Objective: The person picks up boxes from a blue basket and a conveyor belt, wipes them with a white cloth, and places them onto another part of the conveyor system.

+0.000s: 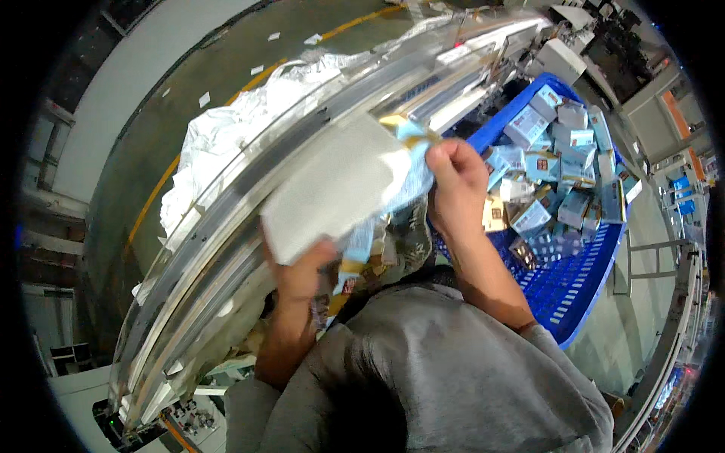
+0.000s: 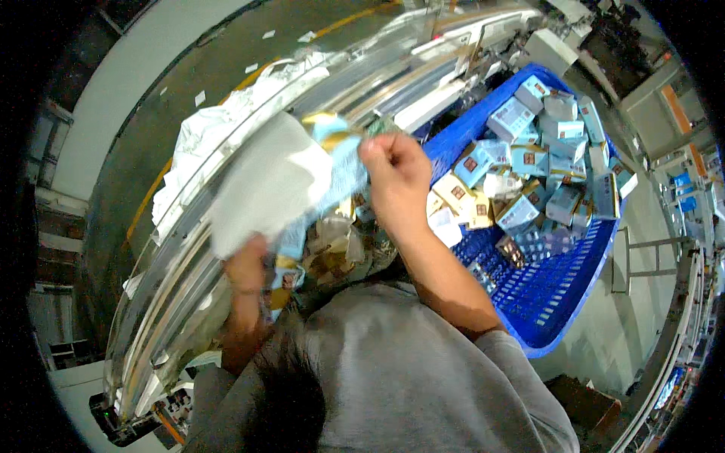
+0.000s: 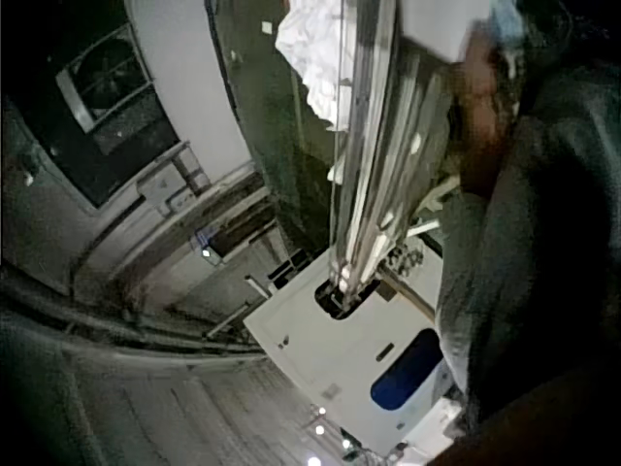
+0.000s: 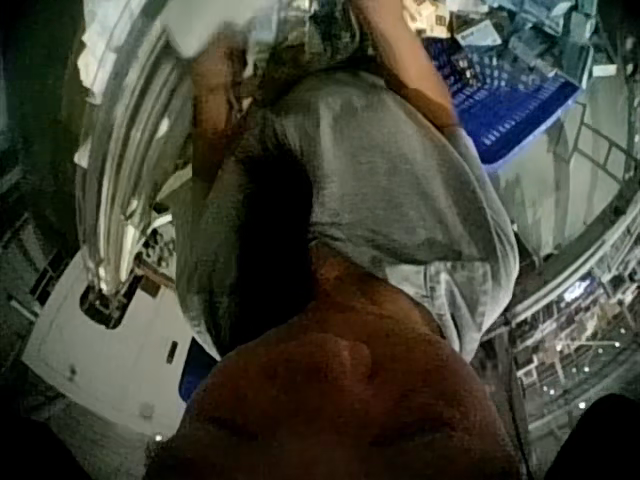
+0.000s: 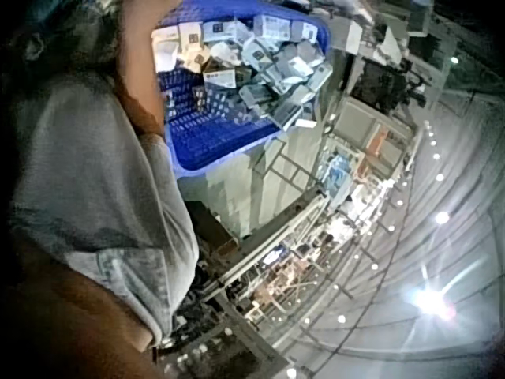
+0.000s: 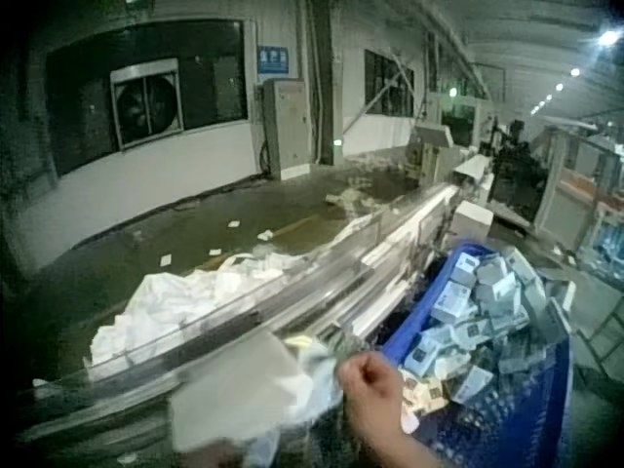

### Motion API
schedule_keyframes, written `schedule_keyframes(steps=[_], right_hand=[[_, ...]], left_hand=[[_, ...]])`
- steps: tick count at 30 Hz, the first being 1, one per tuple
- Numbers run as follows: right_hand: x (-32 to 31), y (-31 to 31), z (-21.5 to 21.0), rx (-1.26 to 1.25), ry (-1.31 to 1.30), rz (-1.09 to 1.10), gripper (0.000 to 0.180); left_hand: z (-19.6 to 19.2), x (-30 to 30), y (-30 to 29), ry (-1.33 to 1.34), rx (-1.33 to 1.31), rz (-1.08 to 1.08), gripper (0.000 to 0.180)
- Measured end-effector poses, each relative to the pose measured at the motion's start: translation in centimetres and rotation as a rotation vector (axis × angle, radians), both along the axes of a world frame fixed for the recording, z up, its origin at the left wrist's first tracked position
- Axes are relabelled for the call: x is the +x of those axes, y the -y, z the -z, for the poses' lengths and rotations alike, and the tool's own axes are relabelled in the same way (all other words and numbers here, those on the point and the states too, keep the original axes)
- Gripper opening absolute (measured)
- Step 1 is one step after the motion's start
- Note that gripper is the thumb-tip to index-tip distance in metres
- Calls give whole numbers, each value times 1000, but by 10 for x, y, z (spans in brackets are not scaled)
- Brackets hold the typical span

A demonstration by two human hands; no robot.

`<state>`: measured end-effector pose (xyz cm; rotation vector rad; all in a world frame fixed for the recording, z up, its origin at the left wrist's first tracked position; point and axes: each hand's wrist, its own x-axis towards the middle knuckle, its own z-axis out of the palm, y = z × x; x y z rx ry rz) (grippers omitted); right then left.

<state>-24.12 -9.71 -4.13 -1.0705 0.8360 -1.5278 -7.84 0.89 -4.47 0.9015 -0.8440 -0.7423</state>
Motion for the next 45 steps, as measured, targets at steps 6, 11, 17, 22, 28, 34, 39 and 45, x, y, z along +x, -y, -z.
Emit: schedule_keyframes(steps=[6,11,17,22,28,34,39,45], right_hand=[[-28,-13,23,-647,-750,373,4],[30,-34,179,-232,-1497,-639,19],[19,-16,186,-499,-1418,-867,18],[-145,-10,67,95,-604,-638,20],[-350,-65,386,905,-1678,-577,72],[-343,-49,365,1100,-1515,-854,60],[-279,0,181,499,-619,-356,48],[-131,-24,29,-75,-329,-414,60]], left_hand=[[-38,137,-32,-214,264,-243,48],[-8,213,-17,55,905,143,54],[-5,197,2,782,1616,123,36],[-18,170,-47,1092,717,-466,11],[-22,57,-37,1370,573,-83,9],[-19,1,-2,1406,595,32,4],[6,-56,30,1155,278,365,11],[28,-119,61,181,308,697,73]])
